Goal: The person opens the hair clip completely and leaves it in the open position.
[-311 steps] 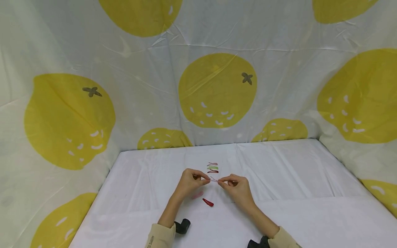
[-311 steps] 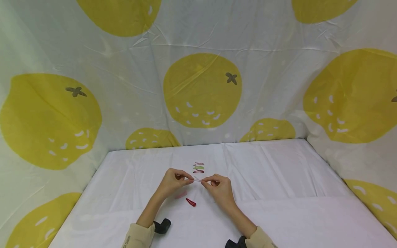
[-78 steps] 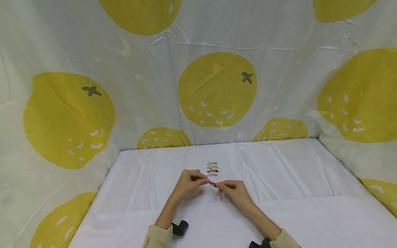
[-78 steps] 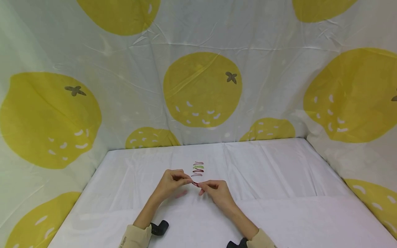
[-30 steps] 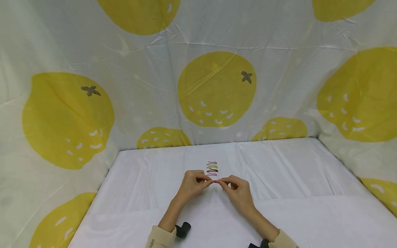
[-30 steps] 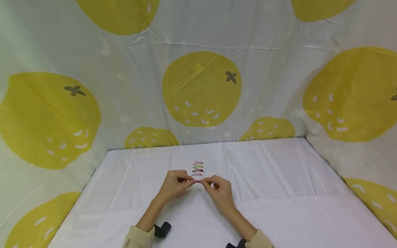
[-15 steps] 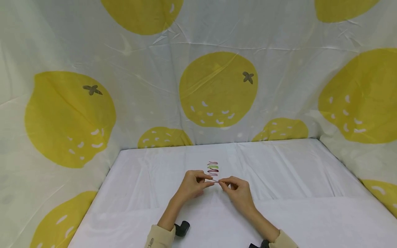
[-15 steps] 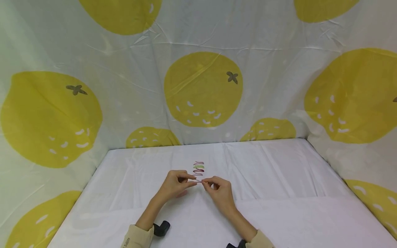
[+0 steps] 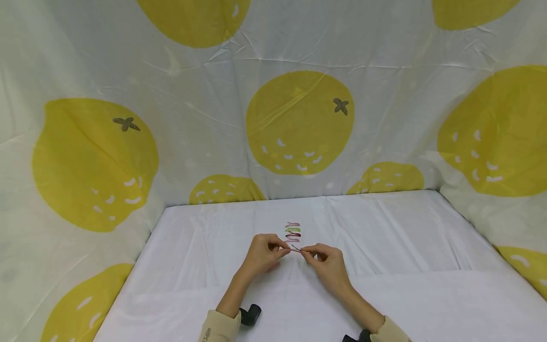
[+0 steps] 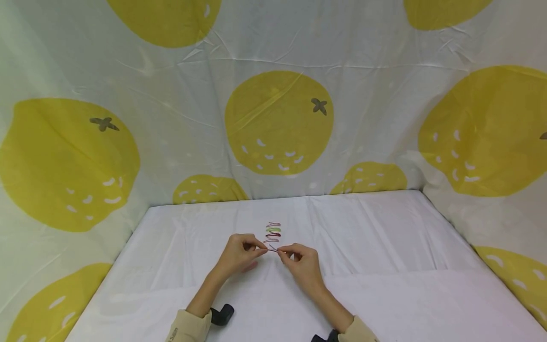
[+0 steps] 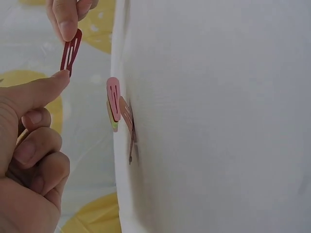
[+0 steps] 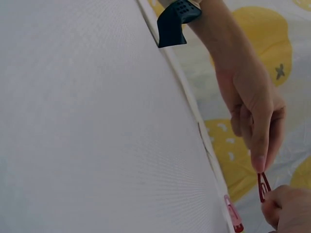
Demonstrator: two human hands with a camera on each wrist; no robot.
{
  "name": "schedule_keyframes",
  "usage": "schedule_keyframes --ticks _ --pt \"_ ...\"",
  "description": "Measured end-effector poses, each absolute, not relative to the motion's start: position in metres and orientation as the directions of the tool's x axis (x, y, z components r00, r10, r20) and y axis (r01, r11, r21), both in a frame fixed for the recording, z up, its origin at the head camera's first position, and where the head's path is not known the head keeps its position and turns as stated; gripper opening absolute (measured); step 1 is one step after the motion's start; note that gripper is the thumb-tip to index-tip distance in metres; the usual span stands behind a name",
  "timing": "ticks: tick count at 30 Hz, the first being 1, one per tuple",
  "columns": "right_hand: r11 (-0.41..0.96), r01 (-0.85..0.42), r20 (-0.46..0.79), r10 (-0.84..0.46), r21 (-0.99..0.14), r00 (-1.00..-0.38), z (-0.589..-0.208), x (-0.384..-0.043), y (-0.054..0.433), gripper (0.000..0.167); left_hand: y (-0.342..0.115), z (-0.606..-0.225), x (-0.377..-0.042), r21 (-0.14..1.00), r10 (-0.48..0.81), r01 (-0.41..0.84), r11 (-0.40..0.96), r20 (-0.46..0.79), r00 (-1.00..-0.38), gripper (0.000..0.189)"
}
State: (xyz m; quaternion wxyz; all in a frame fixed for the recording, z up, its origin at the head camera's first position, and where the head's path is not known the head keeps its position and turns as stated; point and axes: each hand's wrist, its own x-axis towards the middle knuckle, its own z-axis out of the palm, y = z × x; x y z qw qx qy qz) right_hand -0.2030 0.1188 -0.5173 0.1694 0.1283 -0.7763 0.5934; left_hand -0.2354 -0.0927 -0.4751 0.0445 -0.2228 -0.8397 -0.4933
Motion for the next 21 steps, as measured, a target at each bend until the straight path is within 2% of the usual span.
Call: schedule_keyframes --ticks 5,9,18,21 --pt "0.24 -0.353 0.371 0.032 -0.904 -0.928 -0.513 -0.201 0.116 0.009 -0.093 -0.477 -0.238 0.827 0.353 0.452 0.335 0.334 -0.874 0.004" --pt "0.237 -0.279 0.296 0.037 -0.931 -0.955 -0.509 -0.2 0.115 0.006 -0.094 -0.478 -0.239 0.835 0.354 0.439 0.332 0.321 -0.878 0.005" --pt "0.319 -0.21 0.219 -0.008 -0.924 -0.976 -0.506 -0.209 0.112 0.003 -0.096 -0.474 -0.237 0.814 0.289 0.324 0.482 0.201 -0.936 0.003" --pt "0.359 -0.212 0.226 -0.002 -0.909 -0.974 -0.504 -0.216 0.113 0.009 -0.092 -0.474 -0.241 0.785 0.276 0.299 0.543 0.17 -0.946 0.003"
